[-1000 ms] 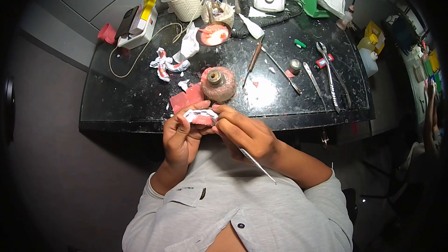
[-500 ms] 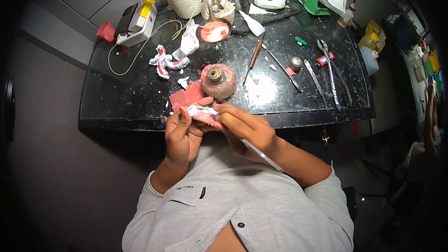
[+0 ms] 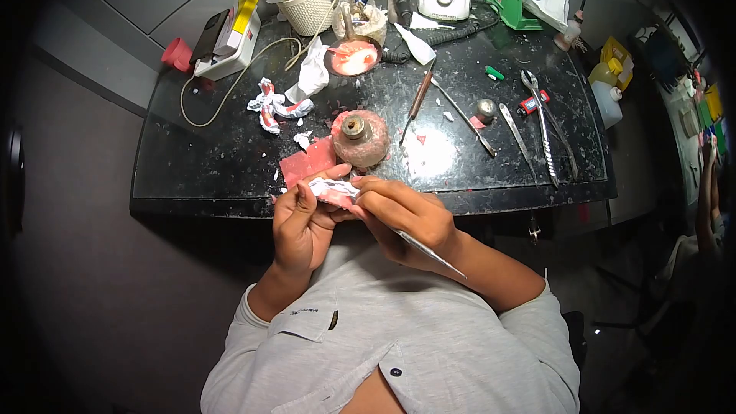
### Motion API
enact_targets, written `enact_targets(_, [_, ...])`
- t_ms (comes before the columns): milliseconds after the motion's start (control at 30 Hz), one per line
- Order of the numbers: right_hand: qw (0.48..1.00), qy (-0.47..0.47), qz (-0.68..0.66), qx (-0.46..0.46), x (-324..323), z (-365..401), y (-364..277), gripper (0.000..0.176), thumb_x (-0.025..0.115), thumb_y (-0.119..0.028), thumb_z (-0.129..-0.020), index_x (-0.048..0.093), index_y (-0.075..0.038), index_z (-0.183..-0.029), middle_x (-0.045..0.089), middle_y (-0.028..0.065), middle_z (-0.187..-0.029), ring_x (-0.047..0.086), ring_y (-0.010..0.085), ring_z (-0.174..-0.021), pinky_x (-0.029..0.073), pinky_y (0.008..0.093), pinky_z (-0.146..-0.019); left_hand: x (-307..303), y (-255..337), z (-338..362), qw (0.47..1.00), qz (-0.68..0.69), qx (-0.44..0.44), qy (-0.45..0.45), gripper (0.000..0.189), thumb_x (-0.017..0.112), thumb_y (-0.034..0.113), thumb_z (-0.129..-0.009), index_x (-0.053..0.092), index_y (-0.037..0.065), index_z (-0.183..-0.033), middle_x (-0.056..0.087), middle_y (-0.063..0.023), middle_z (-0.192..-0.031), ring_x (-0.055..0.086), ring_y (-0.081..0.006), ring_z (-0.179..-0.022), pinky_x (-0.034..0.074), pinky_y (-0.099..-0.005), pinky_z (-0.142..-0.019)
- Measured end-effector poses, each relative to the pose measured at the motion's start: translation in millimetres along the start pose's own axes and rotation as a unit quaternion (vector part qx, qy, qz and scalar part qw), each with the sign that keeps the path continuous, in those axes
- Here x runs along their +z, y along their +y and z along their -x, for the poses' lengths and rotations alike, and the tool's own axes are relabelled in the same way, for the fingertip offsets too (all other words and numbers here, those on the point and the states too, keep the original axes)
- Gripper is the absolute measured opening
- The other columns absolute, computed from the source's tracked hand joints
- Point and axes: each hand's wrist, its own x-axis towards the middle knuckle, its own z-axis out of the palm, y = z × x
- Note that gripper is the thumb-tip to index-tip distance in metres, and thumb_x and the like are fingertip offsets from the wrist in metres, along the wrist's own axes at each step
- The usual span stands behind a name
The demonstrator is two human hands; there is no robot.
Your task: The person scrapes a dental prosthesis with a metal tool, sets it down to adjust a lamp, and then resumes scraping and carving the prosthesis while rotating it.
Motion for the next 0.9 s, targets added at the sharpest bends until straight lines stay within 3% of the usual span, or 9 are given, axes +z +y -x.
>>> enact_targets(200, [0.999, 0.009, 0.007, -0.039, 1.4, 0.4, 4.1, 0.013, 0.075, 0.006, -0.085, 0.069, 0.006, -0.097, 0.072, 0.0176, -0.094, 0.076, 0.0301, -0.093, 0.063, 0.0334, -0.072, 1.0, 1.5, -0.2, 1.0, 0.006, -0.023, -0.015, 0.06, 0.032, 0.034, -0.113, 0.041, -0.019, -0.139, 0.069, -0.025, -0.111, 0.073, -0.0312, -0.101, 0.062, -0.0475, -0.09])
enact_targets(400, [1.0, 0.0, 0.01, 0.019, 0.7, 1.2, -2.3, 0.012, 0.075, 0.005, -0.086, 0.07, 0.006, -0.097, 0.072, 0.0177, -0.095, 0.075, 0.0295, -0.094, 0.062, 0.0343, -0.079, 9.1, 0.9, -1.2, 0.998, 0.025, -0.049, 0.023, 0.06, 0.032, 0.034, -0.113, 0.04, -0.019, -0.14, 0.069, -0.0245, -0.11, 0.073, -0.0318, -0.099, 0.062, -0.0476, -0.09])
enact_targets(467, [0.999, 0.037, -0.017, -0.016, 1.9, -1.3, 0.8, 0.013, 0.076, 0.003, -0.086, 0.069, 0.006, -0.096, 0.072, 0.0183, -0.094, 0.075, 0.0273, -0.083, 0.061, 0.0319, -0.068, 8.0, -0.4, -1.4, 0.998, 0.027, -0.046, 0.034, 0.06, 0.032, 0.033, -0.113, 0.039, -0.019, -0.14, 0.069, -0.0229, -0.109, 0.073, -0.0318, -0.099, 0.062, -0.0474, -0.09])
enact_targets(633, [0.999, 0.027, -0.018, -0.012, 0.3, -4.6, -2.1, 0.012, 0.076, 0.003, -0.086, 0.069, 0.005, -0.096, 0.072, 0.0175, -0.094, 0.075, 0.0277, -0.085, 0.061, 0.0321, -0.07, 7.2, 0.4, -1.1, 0.999, 0.014, -0.028, 0.02, 0.06, 0.033, 0.034, -0.112, 0.038, -0.019, -0.141, 0.071, -0.0162, -0.1, 0.073, -0.0307, -0.097, 0.062, -0.0461, -0.092])
enact_targets(700, [0.999, 0.026, -0.019, -0.013, -0.1, -4.9, -3.0, 0.012, 0.076, 0.003, -0.086, 0.069, 0.005, -0.095, 0.072, 0.0172, -0.094, 0.075, 0.0279, -0.086, 0.061, 0.0324, -0.071, 7.3, 0.7, -0.4, 0.999, 0.014, -0.027, 0.02, 0.06, 0.033, 0.034, -0.112, 0.038, -0.019, -0.142, 0.071, -0.0169, -0.101, 0.073, -0.0306, -0.097, 0.062, -0.0457, -0.092])
enact_targets(767, [0.999, 0.005, -0.04, 0.009, -1.3, -4.7, -4.8, 0.012, 0.074, 0.007, -0.086, 0.069, 0.006, -0.096, 0.072, 0.017, -0.094, 0.075, 0.0311, -0.096, 0.062, 0.0354, -0.081, 6.5, 1.1, 0.1, 0.999, 0.015, -0.027, 0.021, 0.06, 0.034, 0.034, -0.112, 0.038, -0.019, -0.142, 0.071, -0.0176, -0.102, 0.073, -0.0305, -0.097, 0.061, -0.0452, -0.092])
enact_targets(900, [0.999, 0.004, -0.043, 0.003, -0.2, -4.3, -3.2, 0.01, 0.074, 0.006, -0.086, 0.07, 0.006, -0.095, 0.072, 0.0173, -0.093, 0.075, 0.0318, -0.095, 0.062, 0.0358, -0.081, 4.5, 0.1, 0.6, 0.999, 0.025, -0.023, -0.01, 0.061, 0.034, 0.034, -0.112, 0.037, -0.018, -0.143, 0.07, -0.022, -0.109, 0.073, -0.0303, -0.1, 0.061, -0.0433, -0.092])
